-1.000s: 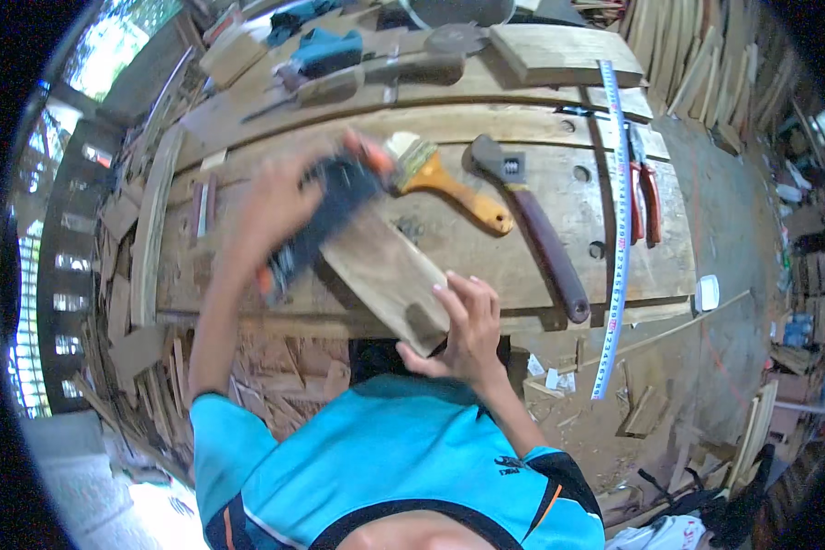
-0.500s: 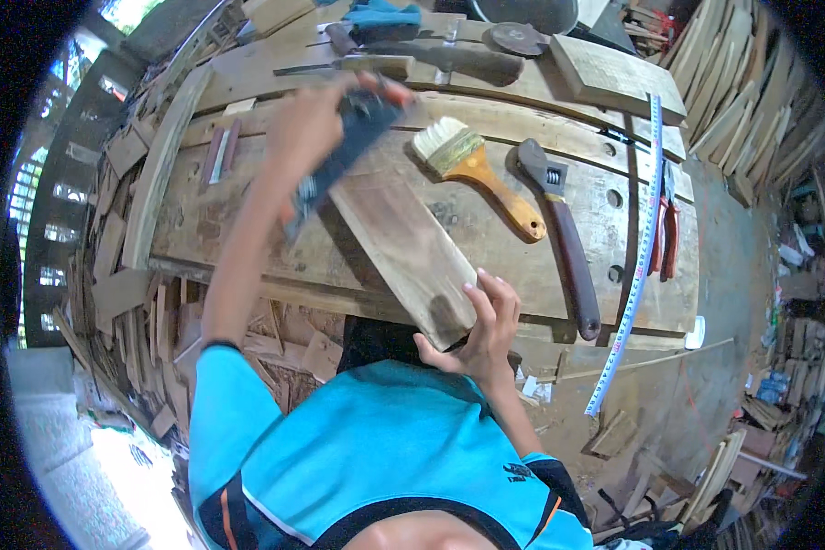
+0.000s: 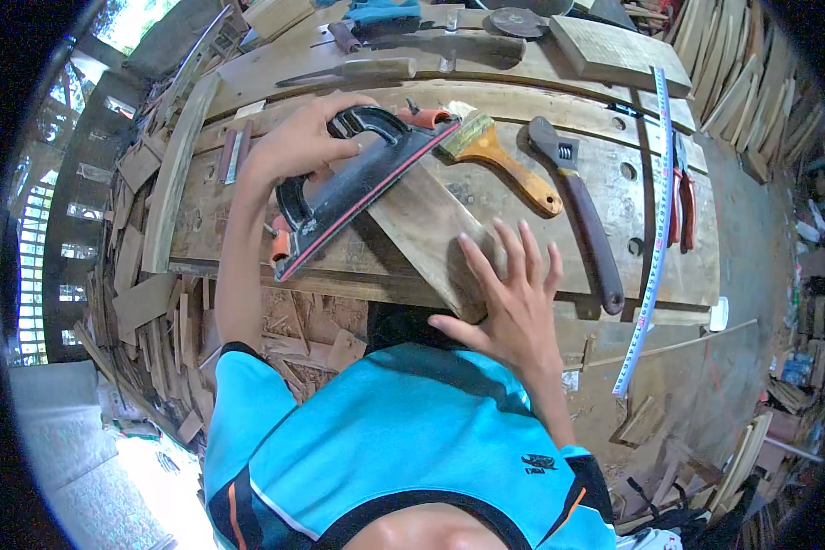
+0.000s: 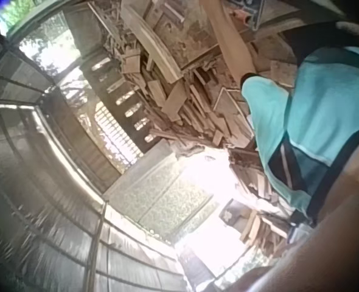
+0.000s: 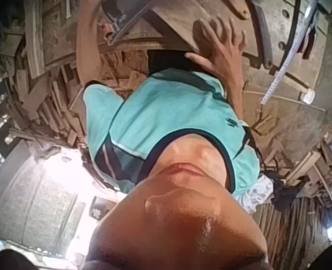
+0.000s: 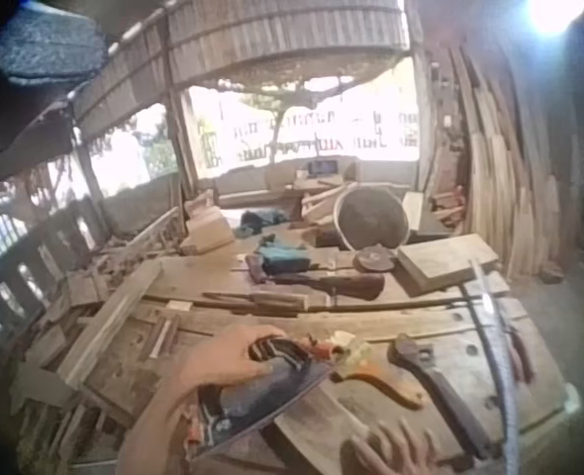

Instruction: Sanding, measuring, and chiseling a piece of wood on a workbench.

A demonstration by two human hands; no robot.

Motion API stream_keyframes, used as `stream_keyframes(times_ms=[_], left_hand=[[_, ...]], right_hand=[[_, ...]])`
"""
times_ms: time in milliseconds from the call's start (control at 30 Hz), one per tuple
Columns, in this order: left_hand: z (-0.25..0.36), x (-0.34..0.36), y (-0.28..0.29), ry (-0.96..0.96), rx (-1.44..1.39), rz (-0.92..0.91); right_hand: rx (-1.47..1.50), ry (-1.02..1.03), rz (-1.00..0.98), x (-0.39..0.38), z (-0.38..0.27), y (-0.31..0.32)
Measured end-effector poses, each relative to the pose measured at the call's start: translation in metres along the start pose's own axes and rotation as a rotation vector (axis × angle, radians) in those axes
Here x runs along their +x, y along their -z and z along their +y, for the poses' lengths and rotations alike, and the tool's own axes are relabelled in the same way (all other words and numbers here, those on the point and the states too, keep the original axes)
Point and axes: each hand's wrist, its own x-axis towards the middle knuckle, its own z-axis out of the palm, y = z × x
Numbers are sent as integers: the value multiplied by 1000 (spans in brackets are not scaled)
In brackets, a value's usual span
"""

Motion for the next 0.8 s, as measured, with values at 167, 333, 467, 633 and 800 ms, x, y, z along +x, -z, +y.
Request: stream_keyframes(times_ms=[167,333,467,633,800], left_hand=[[-18,6,4,-63,-85,3],[-14,5,10,-1,-106,-36],[-20,9,14,50,-208,-94],[-27,14,19,67,-252,-176],[-33,23,27,120,-317,-249]], right_hand=[[103,175,28,51,-27,-2],[151,261,74,73,-35,-15],[130,241,93,70,-36,-18],[201,234,122,81,-42,-17],[231,228,187,96,-45,-19]])
